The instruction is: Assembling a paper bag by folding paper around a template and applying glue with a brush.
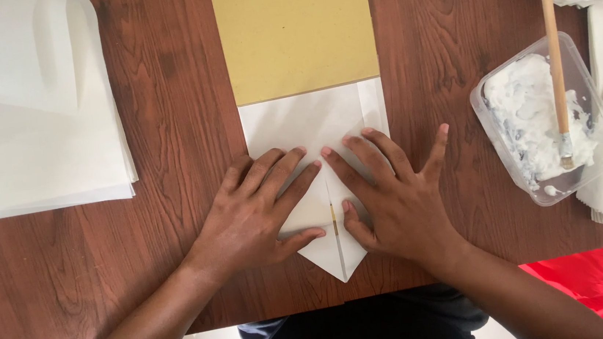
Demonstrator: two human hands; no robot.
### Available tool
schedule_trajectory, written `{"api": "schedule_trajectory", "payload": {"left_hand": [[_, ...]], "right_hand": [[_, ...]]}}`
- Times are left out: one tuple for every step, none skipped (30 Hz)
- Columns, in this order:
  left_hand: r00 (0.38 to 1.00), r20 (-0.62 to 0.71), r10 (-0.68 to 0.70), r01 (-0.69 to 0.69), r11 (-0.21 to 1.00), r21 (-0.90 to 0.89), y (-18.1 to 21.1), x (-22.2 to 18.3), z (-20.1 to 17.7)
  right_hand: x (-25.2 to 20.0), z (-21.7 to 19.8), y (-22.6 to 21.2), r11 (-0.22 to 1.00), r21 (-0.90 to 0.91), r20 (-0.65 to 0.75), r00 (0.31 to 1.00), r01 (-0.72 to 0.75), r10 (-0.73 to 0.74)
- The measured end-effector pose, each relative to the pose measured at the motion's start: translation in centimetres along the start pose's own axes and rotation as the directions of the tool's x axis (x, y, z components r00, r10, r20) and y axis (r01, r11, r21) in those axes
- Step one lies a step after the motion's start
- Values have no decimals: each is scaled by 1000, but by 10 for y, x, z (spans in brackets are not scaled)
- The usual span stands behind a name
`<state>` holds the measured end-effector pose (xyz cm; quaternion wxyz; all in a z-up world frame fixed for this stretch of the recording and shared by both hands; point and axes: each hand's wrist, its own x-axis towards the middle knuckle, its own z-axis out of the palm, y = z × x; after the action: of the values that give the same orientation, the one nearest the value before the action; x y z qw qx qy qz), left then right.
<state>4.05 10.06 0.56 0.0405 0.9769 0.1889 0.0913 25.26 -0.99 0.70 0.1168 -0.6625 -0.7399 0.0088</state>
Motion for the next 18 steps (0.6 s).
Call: {"api": "schedule_trajectory", "payload": {"left_hand": [[1000, 2, -1, 1, 1000, 1, 0, 1, 0], [1000, 18, 0, 0, 1000, 16, 0, 2, -1], [1000, 32, -1, 0, 999, 33, 0, 3, -1], [999, 33, -3, 2, 999, 36, 0, 3, 0], [999, 31, -8, 8, 1000, 18, 1, 3, 1], [999, 29, -14, 14, 1000, -1, 1, 3, 3], [999, 31, -12, 12, 1000, 1, 2, 4, 2], [1000, 24, -7, 6, 1000, 31, 2, 4, 1], [1000, 17, 1, -2, 998, 61, 2, 6, 0], [1000, 18, 6, -7, 998, 63, 3, 6, 0], [1000, 7, 0, -1, 996, 88, 4, 7, 0], [1000, -4, -5, 5, 994, 112, 5, 7, 1], [1000, -3, -3, 3, 993, 115, 6, 8, 0], [1000, -20, -8, 10, 995, 97, 7, 9, 0], [999, -38, -14, 17, 997, 78, 8, 10, -1], [999, -38, -13, 16, 997, 79, 7, 8, 2], [999, -29, -32, 33, 999, 31, 6, 6, 4], [999, -18, -51, 51, 999, -17, 6, 4, 6]], "right_hand": [[0, 1, 1, 1000, 3, 0, 1000, 0, 0], [0, 2, 2, 1000, 10, -7, 1000, 3, -3], [0, 3, 3, 1000, 16, -16, 1000, 8, -8], [0, 3, 4, 1000, 19, -18, 1000, 11, -10], [0, 3, 5, 998, 65, -42, 999, -3, 6], [0, 3, 6, 994, 111, -64, 998, -16, 23], [0, 2, 7, 993, 113, -66, 997, -17, 25], [-1, 2, 8, 995, 103, -90, 996, 3, 6], [-1, 1, 8, 996, 91, -115, 993, 22, -11], [-2, 3, 9, 996, 92, -118, 993, 18, -7], [-3, 4, 9, 995, 87, -126, 992, 40, -29], [-4, 5, 9, 995, 83, -133, 990, 61, -50], [-3, 4, 8, 995, 83, -136, 989, 61, -49], [-3, 3, 6, 997, 61, -116, 993, 40, -33], [-2, 2, 5, 999, 36, -94, 995, 20, -17], [-3, 3, 5, 999, 36, -96, 995, 20, -16], [-3, 4, 5, 999, 30, -110, 994, 18, -15], [-3, 5, 5, 1000, 23, -124, 992, 17, -14]]}}
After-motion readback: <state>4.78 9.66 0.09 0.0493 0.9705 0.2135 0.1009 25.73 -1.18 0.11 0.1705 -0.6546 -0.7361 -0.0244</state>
